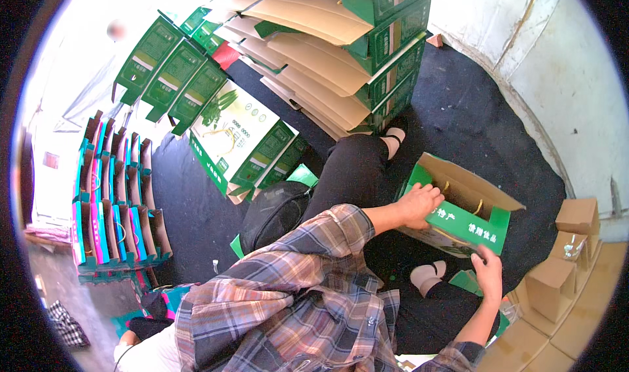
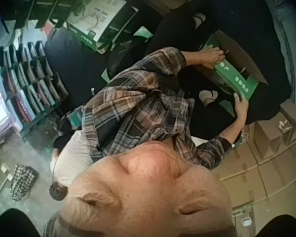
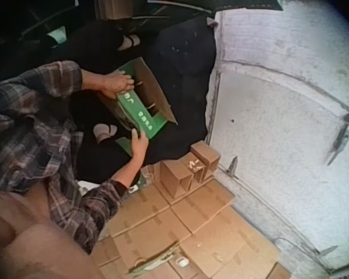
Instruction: Folding cardboard produce boxes for radishes
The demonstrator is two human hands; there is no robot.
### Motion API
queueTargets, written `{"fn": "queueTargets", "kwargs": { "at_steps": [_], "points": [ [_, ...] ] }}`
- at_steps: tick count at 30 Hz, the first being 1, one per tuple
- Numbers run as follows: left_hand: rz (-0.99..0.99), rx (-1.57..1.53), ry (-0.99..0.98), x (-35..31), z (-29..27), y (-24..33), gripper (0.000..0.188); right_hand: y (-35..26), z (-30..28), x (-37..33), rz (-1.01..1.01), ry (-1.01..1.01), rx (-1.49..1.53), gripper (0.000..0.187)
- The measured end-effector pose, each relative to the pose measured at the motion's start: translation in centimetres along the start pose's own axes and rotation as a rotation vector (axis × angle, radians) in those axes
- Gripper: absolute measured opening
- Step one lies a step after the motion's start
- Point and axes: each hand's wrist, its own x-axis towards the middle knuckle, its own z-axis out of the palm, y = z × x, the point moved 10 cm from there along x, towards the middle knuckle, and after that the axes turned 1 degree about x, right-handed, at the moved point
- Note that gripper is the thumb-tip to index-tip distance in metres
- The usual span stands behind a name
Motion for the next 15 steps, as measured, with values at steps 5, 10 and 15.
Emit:
{"fn": "queueTargets", "kwargs": {
  "at_steps": [5, 10, 15],
  "points": [
    [-0.055, -0.164, 0.047, 0.4, -1.4, -0.2, 0.071, -3.0, 4.3, -5.9, 0.084, -0.538, 0.436, 0.026],
    [-0.048, -0.421, 0.286, -0.1, -7.6, 1.0, 0.079, -2.2, 6.9, -5.9, -0.005, -0.506, -0.054, 0.029],
    [0.034, -0.661, 0.497, -2.7, -16.0, 3.6, 0.079, -0.4, 5.6, -4.2, 0.046, -0.319, -0.171, 0.031]
  ]
}}
